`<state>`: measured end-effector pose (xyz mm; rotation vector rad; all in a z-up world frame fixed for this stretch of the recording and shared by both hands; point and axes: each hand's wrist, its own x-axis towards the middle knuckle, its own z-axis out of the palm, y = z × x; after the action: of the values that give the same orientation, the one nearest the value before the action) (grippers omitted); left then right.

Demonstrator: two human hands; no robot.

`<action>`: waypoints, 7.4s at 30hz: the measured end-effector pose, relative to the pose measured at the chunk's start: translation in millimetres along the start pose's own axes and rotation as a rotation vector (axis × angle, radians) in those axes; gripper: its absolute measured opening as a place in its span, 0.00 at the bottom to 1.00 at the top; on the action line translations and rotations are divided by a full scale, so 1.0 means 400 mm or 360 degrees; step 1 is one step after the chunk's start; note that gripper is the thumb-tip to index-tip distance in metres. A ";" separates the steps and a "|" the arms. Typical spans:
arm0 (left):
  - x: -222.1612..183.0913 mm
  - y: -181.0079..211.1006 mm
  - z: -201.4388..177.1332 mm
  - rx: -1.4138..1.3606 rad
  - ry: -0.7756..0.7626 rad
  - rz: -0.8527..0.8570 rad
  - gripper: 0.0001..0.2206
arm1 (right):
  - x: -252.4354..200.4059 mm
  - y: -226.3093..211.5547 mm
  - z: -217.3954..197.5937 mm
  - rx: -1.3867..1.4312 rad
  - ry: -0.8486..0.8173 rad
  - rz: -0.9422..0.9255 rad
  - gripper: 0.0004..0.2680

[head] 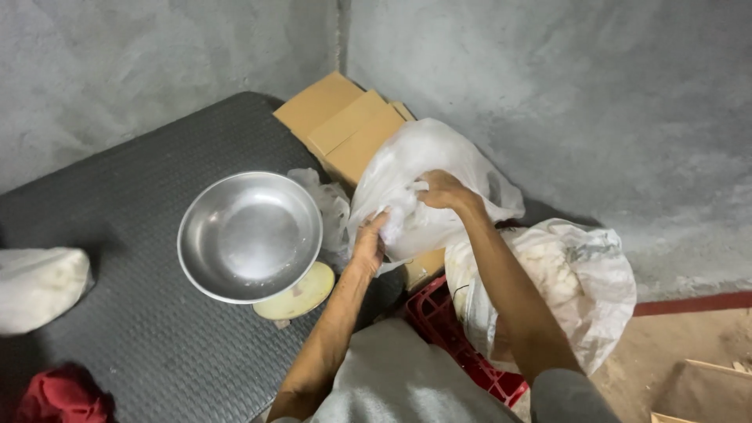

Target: Filling small plastic bags with white powder, weighing them on a scale, and tying them closed.

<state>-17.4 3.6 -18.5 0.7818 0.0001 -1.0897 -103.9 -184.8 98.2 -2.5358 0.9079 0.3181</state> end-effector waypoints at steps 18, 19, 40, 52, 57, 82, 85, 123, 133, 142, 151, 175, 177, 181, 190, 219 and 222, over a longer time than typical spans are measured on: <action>-0.121 -0.056 0.021 0.1024 -0.0376 0.0506 0.08 | -0.387 -0.074 0.173 0.2136 0.1204 0.0276 0.04; -0.124 -0.069 0.010 0.1030 -0.0389 0.0492 0.08 | -0.387 -0.063 0.202 0.2141 0.1217 0.0292 0.04; -0.247 -0.005 -0.031 0.1373 -0.0179 0.0882 0.06 | -0.519 -0.071 0.324 0.2884 0.1309 0.0307 0.04; -0.579 -0.042 0.099 0.0725 -0.0570 0.0112 0.28 | -0.741 -0.074 0.313 0.3517 0.0863 0.0337 0.06; -0.496 -0.289 -0.067 0.0962 -0.0618 0.0364 0.24 | -0.780 -0.051 0.434 0.2926 0.0802 -0.0336 0.02; -0.658 -0.291 -0.110 0.0624 -0.0012 0.0068 0.08 | -0.914 -0.011 0.588 0.2544 0.0752 -0.0068 0.05; -0.570 -0.264 -0.125 0.0090 -0.0089 0.0062 0.10 | -0.894 0.037 0.567 0.3391 0.0697 -0.0125 0.07; -0.556 -0.119 -0.244 -0.0388 0.0039 -0.0312 0.13 | -0.940 0.001 0.633 0.2692 -0.0074 -0.0234 0.14; -0.725 -0.032 -0.153 0.1391 -0.0405 -0.0072 0.20 | -0.874 0.016 0.592 0.2844 0.0145 0.0667 0.13; -0.640 -0.195 -0.343 0.1333 -0.0028 -0.0341 0.17 | -0.753 0.146 0.722 0.3902 -0.0582 -0.0416 0.06; -0.543 -0.122 -0.325 -0.0185 0.0087 -0.0454 0.15 | -0.868 0.000 0.612 0.2524 -0.0145 0.0173 0.13; -0.574 -0.136 -0.340 0.0566 0.0171 -0.0143 0.10 | -0.886 -0.006 0.593 0.2970 -0.0237 0.0047 0.13; -0.581 -0.133 -0.302 0.0293 0.0138 -0.0153 0.08 | -0.890 -0.013 0.615 0.2040 -0.0107 0.0027 0.14; -0.590 -0.125 -0.281 0.0169 0.0078 -0.0200 0.08 | -0.853 0.042 0.703 0.1904 -0.0095 0.0080 0.15; -0.716 -0.045 -0.284 0.0806 -0.0812 -0.0307 0.19 | -0.801 0.109 0.699 0.3409 0.0028 0.0363 0.11; -0.870 -0.171 -0.155 0.2450 0.0119 0.1263 0.22 | -0.867 -0.069 0.612 0.0609 0.0797 0.0074 0.31; -0.850 -0.175 -0.143 0.2401 0.0117 0.1403 0.24 | -0.869 -0.064 0.609 0.0648 0.0846 -0.0066 0.25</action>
<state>-218.4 289.1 24.0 1.8899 -1.1060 -0.0228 -368.7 136.8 12.3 -2.2731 0.9787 -0.5300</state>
